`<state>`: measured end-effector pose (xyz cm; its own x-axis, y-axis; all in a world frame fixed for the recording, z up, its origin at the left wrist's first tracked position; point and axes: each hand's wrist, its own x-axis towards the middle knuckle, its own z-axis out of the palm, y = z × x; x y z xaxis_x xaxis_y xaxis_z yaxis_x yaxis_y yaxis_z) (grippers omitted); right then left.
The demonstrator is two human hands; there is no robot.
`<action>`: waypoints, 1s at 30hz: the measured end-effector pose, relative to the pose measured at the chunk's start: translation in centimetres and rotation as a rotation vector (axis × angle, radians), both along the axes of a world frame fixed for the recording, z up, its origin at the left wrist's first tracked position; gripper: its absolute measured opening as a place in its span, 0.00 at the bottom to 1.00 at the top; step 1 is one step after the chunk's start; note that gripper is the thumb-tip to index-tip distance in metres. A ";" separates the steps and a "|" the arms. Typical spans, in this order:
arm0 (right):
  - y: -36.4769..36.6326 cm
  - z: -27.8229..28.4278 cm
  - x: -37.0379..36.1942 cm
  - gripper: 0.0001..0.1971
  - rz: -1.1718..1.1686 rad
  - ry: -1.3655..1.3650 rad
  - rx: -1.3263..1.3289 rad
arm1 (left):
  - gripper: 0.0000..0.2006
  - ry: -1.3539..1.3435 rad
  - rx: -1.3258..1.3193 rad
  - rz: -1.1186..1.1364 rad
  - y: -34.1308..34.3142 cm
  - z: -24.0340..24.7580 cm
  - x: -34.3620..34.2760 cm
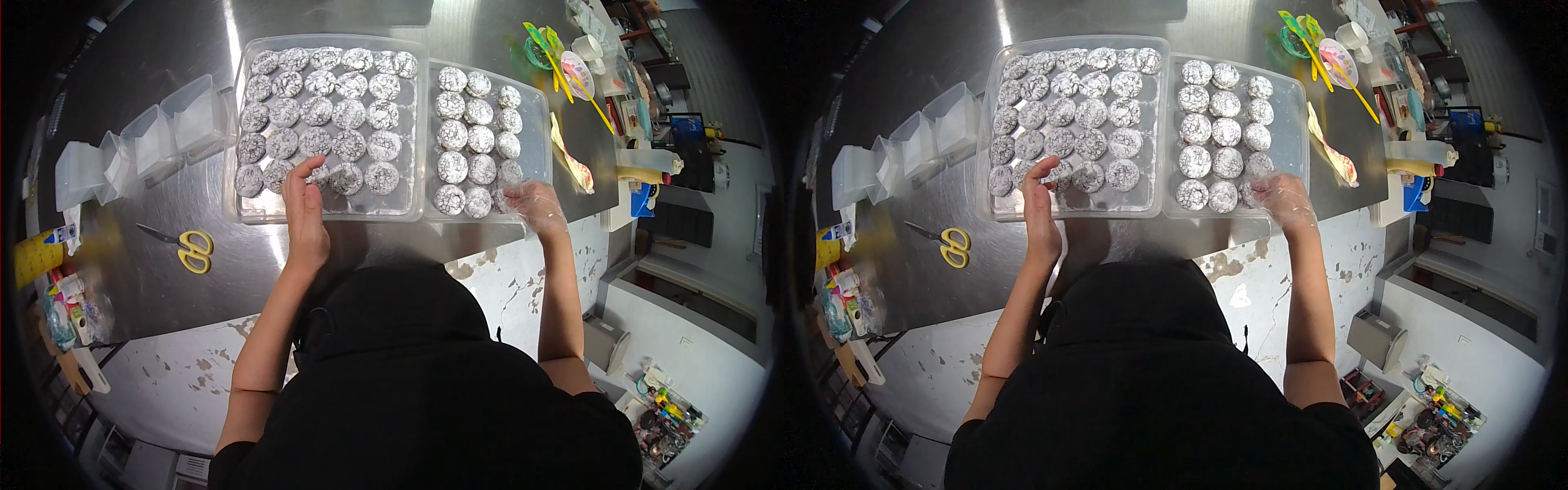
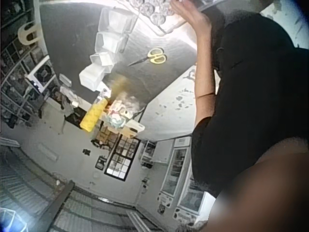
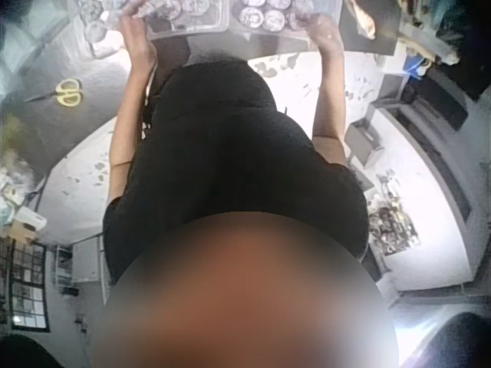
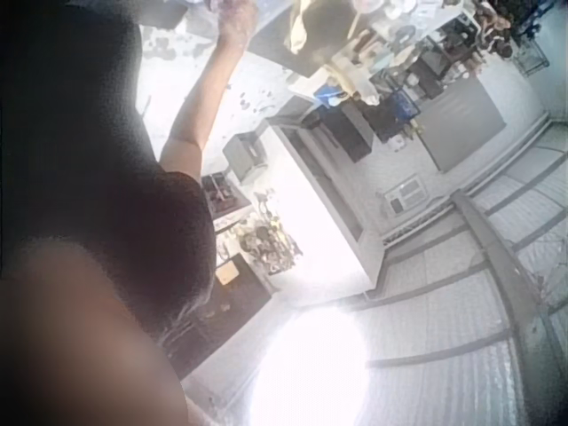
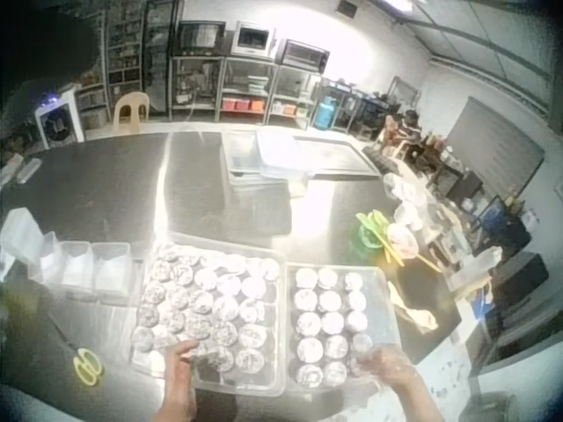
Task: Decorating and arranging small pastries or truffles on trays.
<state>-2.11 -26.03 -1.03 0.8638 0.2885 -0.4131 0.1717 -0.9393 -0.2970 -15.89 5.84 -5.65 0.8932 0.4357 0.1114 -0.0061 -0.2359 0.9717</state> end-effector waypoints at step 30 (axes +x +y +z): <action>0.4 1.4 -1.1 0.19 0.143 -0.168 0.025 | 0.21 -0.014 0.008 -0.060 -1.3 0.6 -0.3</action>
<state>-3.21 -25.58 0.35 0.8697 0.4211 -0.2576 0.3514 -0.8946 -0.2762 -16.16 4.54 -5.08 0.9159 0.3806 0.1272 -0.0338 -0.2426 0.9695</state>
